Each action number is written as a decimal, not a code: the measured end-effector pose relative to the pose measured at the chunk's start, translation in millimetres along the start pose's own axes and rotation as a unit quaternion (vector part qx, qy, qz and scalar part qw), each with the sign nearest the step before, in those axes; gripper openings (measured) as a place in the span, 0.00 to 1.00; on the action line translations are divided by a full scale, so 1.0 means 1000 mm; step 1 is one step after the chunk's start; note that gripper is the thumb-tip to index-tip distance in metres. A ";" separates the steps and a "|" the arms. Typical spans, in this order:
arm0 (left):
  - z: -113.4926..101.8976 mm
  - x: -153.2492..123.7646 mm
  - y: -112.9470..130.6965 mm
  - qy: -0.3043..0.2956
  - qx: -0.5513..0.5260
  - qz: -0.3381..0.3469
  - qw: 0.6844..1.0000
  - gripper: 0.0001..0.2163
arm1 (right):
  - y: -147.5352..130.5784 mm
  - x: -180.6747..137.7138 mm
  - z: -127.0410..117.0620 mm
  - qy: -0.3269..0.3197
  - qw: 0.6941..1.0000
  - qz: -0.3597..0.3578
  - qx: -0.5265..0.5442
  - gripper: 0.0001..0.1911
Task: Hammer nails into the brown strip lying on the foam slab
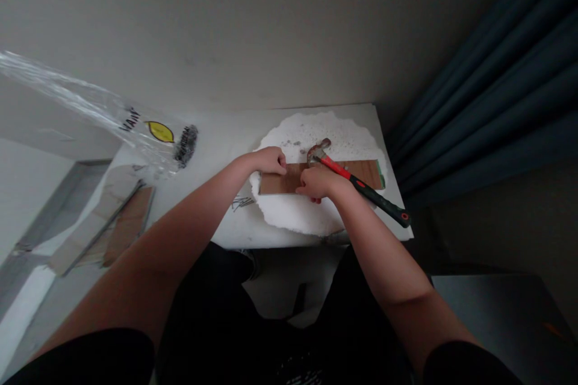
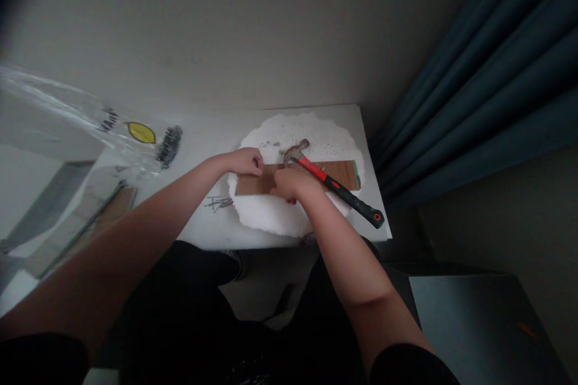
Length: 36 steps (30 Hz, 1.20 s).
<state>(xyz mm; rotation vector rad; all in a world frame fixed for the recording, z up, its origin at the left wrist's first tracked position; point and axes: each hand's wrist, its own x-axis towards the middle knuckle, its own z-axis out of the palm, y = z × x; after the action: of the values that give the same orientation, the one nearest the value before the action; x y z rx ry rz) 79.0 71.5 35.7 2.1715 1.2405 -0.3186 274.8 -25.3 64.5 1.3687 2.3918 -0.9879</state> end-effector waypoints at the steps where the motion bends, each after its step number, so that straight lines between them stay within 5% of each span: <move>1: -0.001 0.000 0.000 -0.004 -0.009 -0.003 1.000 0.09 | -0.001 0.001 0.000 0.003 1.000 0.007 -0.006 0.19; 36: -0.004 0.000 0.002 -0.024 -0.001 -0.009 1.000 0.10 | -0.001 0.006 0.004 0.014 0.999 0.044 0.028 0.19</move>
<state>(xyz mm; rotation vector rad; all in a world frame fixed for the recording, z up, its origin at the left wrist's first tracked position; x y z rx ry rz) 80.5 73.1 40.3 2.1401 1.2327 -0.3750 270.1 -23.6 59.2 1.5038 2.3175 -1.0248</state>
